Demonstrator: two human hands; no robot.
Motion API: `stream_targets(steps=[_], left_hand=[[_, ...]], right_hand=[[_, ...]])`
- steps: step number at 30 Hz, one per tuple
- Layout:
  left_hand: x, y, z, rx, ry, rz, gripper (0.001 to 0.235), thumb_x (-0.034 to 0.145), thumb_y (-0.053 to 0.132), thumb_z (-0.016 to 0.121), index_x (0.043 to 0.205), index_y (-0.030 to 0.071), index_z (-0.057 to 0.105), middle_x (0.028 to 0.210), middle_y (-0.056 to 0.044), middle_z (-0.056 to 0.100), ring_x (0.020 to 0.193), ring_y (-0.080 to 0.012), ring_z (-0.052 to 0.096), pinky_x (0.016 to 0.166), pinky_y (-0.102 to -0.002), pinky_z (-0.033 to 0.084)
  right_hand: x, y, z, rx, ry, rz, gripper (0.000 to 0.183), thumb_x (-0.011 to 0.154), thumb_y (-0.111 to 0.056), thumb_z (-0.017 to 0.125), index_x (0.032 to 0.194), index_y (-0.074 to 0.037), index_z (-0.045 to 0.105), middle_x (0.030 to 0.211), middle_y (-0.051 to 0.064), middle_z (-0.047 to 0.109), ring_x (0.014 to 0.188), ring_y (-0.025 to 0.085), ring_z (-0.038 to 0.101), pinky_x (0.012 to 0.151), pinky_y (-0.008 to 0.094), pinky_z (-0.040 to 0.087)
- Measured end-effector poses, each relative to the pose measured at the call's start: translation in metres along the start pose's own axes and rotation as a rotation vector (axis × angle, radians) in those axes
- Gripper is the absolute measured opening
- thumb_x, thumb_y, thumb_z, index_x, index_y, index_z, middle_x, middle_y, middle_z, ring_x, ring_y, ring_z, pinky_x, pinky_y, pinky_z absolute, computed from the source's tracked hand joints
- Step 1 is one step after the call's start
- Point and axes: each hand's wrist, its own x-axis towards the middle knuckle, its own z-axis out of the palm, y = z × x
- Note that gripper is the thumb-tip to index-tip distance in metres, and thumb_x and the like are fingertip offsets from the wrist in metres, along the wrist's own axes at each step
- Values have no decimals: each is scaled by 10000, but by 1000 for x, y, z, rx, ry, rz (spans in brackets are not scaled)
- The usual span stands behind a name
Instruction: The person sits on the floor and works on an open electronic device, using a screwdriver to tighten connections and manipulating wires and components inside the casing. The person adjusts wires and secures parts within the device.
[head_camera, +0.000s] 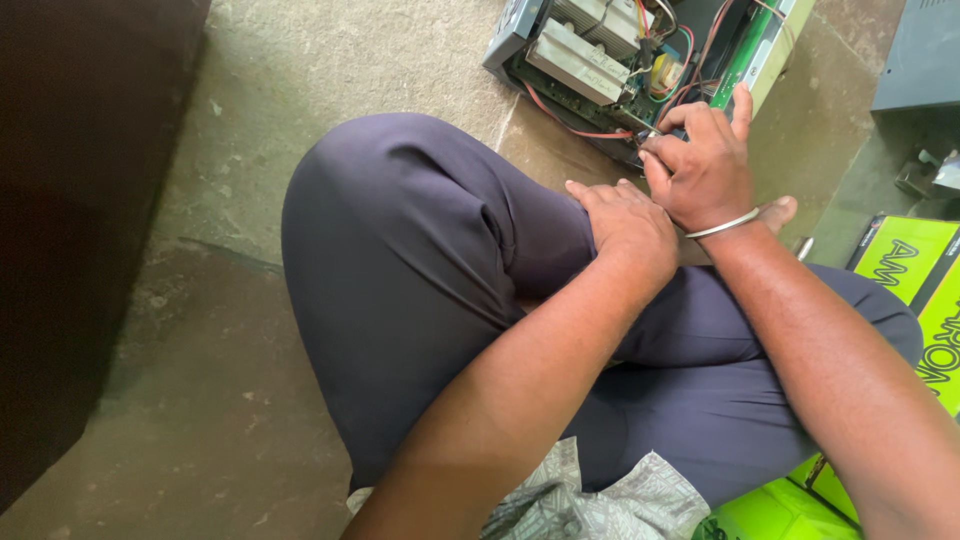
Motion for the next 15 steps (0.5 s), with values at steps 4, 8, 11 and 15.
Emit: stream_targets(steps=[4,8,11,15], left_hand=[[-1,0,-1,13,3,-14,688,1011,292,443,1553,-104,293,1582,-236,400,1406,-515,397,1122,-776,127],[-2,-2,-1,17,-5,16,714,989,296,459,1547,-102,262,1628,-224,306,1402,-524,380,1103,-790,127],[-2,-2,-3,22,-9,13,731,983,300,467,1554,-98,243,1644,-214,278,1402,-523,379,1106,-783,132],[-2,-2,-3,30,-13,0,773,974,311,476,1558,-110,195,1630,-243,275,1401,-538,362,1094,-785,119]], right_hand=[[-1,1,-1,13,-6,0,76,954,-177,794,905,-134,757,1088,28,619,1085,240,617,1289,641,175],[0,0,0,5,-11,-1,83,952,-183,797,895,-136,759,1077,25,620,1073,239,615,1275,633,165],[0,0,0,9,-10,6,94,953,-194,799,894,-133,759,1071,20,619,1062,238,613,1312,660,165],[1,0,1,-18,-29,-3,94,953,-194,798,892,-134,760,1075,22,618,1048,236,608,1299,660,161]])
